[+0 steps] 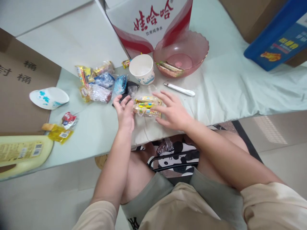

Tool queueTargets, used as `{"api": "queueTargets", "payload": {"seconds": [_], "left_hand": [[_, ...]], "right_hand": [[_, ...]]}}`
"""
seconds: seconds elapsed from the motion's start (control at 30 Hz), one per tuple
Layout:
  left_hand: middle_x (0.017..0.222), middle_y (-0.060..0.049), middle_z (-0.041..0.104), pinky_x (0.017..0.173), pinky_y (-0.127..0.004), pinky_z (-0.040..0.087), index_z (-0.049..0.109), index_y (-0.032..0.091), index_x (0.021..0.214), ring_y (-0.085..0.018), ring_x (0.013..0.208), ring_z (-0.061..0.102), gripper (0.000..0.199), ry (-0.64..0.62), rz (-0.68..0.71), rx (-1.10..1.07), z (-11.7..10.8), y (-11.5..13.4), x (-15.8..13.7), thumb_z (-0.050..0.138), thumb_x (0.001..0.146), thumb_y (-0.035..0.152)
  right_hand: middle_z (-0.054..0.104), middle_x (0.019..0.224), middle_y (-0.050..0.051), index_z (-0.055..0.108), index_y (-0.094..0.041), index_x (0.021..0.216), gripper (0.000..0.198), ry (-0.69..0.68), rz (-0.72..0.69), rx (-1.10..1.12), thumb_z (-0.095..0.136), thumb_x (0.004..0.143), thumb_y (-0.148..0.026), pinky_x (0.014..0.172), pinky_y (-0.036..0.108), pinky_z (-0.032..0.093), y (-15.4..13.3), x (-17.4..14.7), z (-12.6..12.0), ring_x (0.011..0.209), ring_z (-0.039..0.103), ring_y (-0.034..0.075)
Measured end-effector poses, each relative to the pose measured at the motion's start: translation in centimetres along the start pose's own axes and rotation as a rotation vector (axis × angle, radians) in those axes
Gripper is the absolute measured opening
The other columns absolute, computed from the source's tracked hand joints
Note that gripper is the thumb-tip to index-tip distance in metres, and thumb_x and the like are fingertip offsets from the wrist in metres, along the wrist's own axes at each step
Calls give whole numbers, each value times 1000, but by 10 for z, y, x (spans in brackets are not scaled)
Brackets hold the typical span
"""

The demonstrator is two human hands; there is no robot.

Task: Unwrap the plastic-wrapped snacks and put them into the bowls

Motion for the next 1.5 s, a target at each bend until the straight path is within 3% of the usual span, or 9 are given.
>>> {"api": "queueTargets", "payload": {"seconds": [0.07,0.17,0.27,0.37,0.43,0.6,0.77,1.13,1.5], "left_hand": [[114,-4,63,99,-33,51,50,29,115,-19,108,65,58,38,-45,33,-6,-4,1,85,69,33],[110,-3,62,92,-28,52,56,27,109,-16,102,64,50,122,-97,33,-15,-7,0,81,67,19],[113,-4,62,82,-25,52,58,27,107,-17,102,65,50,66,-183,-92,-7,-11,-2,76,63,12],[109,-3,62,73,-23,50,60,26,106,-19,101,65,56,-25,-263,-177,6,-13,-6,70,55,5],[108,-3,62,72,-23,50,60,26,105,-19,101,65,60,-52,-292,-194,12,-13,-10,64,50,2],[111,-3,63,81,-24,52,60,26,103,-20,111,61,64,-50,-256,-187,17,-6,-14,53,45,2],[106,-4,65,70,-24,53,57,26,96,-22,107,62,59,-80,-273,-204,14,-4,-14,50,40,7],[138,-13,64,112,-56,46,55,29,130,-36,141,52,78,-363,-333,-396,36,17,-23,58,53,19],[142,-11,61,99,-62,52,65,35,118,-40,146,45,51,-245,-238,-417,9,40,-10,66,67,31]], "right_hand": [[63,144,12,75,-24,102,21,-89,-77,-47,56,94,-30,110,55,38,-16,0,10,140,48,37],[76,96,11,72,-20,89,27,-350,-167,-54,47,97,-28,91,42,44,-38,-8,32,95,67,26],[70,71,7,72,-19,96,39,-480,13,-138,37,101,-35,72,37,39,-28,-13,39,62,58,20],[75,92,12,71,-18,109,42,-311,251,-221,34,102,-36,67,36,38,-6,-6,21,76,64,25],[73,114,16,70,-16,116,37,-219,234,-210,41,100,-33,78,38,44,-6,2,17,100,65,29],[57,147,17,55,-15,143,58,-266,184,-187,56,86,-25,104,45,42,-4,22,38,131,52,35],[42,161,17,43,-18,155,79,-334,256,-258,60,79,-26,102,51,38,9,34,45,136,44,40],[62,127,15,54,-19,138,67,-315,268,-177,62,72,-27,98,45,36,21,29,45,113,58,33],[70,92,8,58,-20,113,47,-292,448,59,62,70,-39,71,38,42,49,16,22,80,61,29]]}}
Point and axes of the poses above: each hand's wrist, its own x-axis towards the middle knuckle, its own z-axis out of the palm, y = z × x, the point moved 10 cm from there along x, towards the middle knuckle
